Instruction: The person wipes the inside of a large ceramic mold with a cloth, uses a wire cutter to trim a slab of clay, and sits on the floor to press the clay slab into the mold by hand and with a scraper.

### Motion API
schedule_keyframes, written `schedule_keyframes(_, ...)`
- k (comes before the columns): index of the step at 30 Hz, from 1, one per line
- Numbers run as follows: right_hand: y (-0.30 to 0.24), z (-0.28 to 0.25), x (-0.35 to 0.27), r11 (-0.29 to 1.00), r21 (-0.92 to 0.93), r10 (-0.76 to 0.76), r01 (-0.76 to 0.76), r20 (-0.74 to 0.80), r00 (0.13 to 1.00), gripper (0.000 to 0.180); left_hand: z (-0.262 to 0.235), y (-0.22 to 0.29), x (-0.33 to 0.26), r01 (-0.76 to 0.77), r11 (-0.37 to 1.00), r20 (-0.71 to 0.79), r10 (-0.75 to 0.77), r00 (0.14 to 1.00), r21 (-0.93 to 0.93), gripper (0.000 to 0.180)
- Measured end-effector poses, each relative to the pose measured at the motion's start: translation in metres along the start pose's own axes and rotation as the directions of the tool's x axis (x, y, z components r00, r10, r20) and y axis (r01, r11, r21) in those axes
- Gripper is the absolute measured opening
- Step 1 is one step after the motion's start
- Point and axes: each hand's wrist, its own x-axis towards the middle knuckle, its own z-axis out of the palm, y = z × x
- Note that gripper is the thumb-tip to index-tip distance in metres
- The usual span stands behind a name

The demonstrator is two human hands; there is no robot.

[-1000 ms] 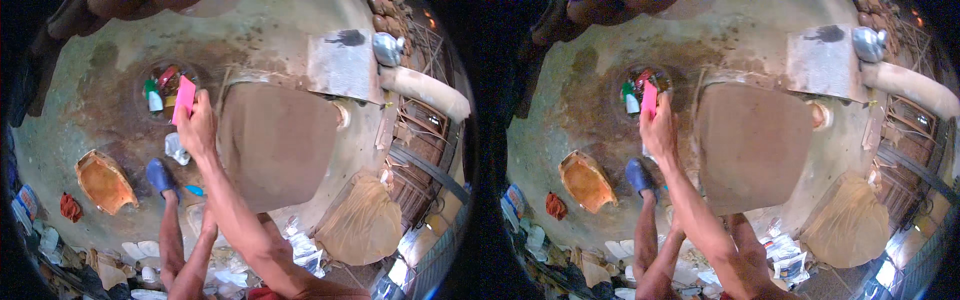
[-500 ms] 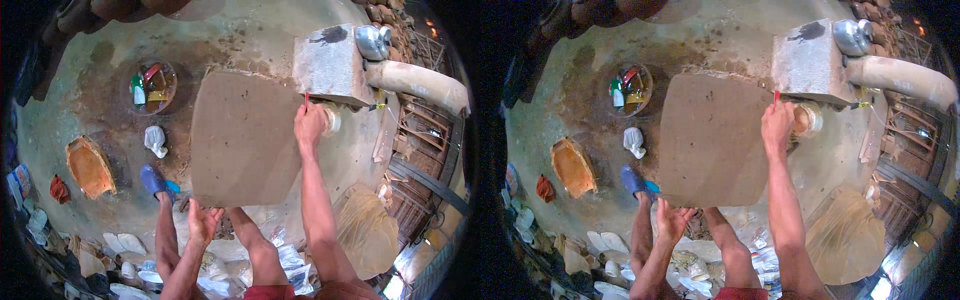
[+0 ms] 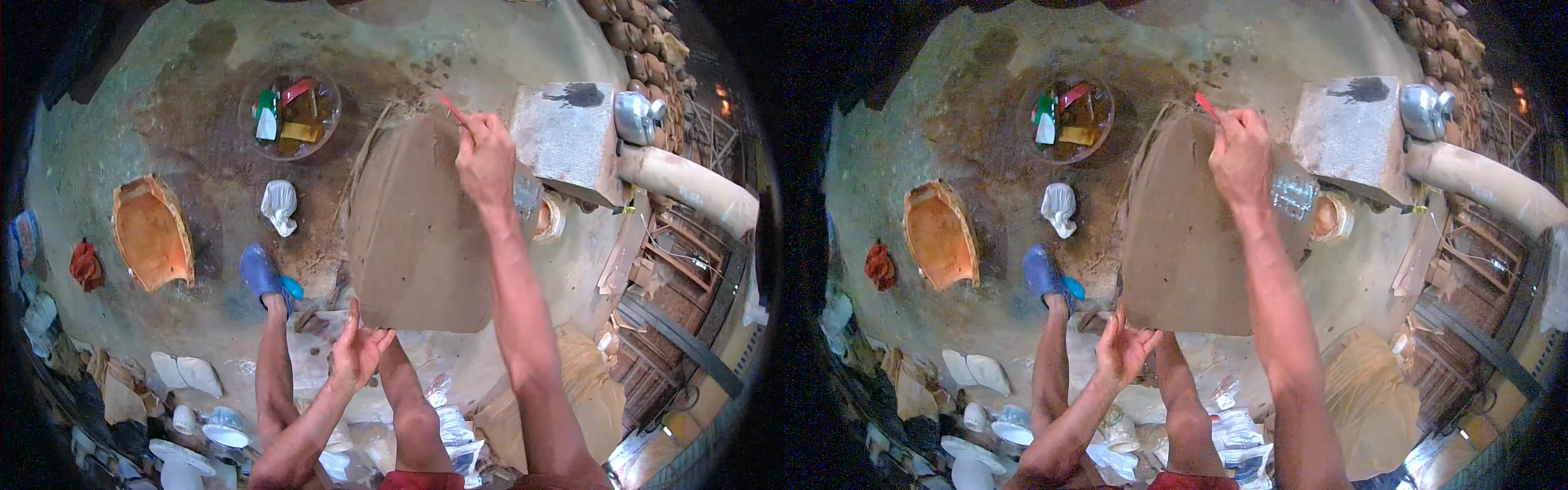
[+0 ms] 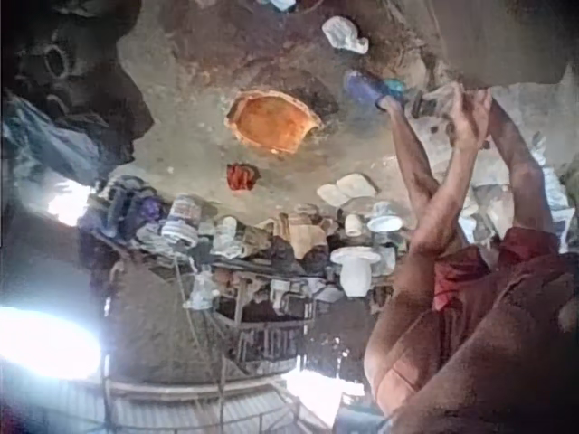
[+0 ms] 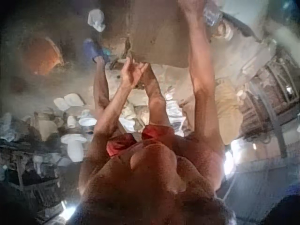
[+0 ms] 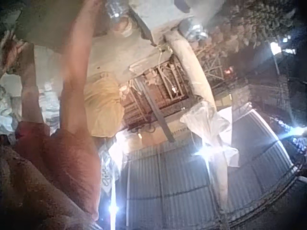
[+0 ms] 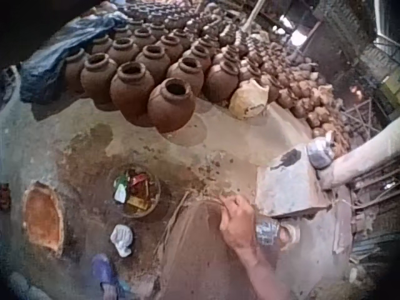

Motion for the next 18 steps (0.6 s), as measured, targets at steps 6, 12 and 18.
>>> schedule_keyframes(6, -0.023, 0.015, -0.044, 0.991, 0.056, -0.126, 0.12, 0.116, 0.985, 0.033, -0.026, -0.002, -0.003, 0.001, 0.994, 0.122, 0.013, 0.992, -0.112, 0.067)
schedule_keyframes(12, -0.086, -0.019, -0.236, 0.985, 0.109, -0.166, 0.137, 0.331, 0.929, 0.044, -0.01, -0.002, -0.001, 0.023, 0.989, 0.154, 0.0, 0.988, -0.147, 0.089)
schedule_keyframes(18, -0.084, -0.045, -0.222, 0.96, 0.27, -0.168, 0.076, 0.335, 0.927, 0.042, -0.016, 0.002, -0.007, 0.028, 0.986, 0.194, 0.004, 0.981, -0.163, 0.088)
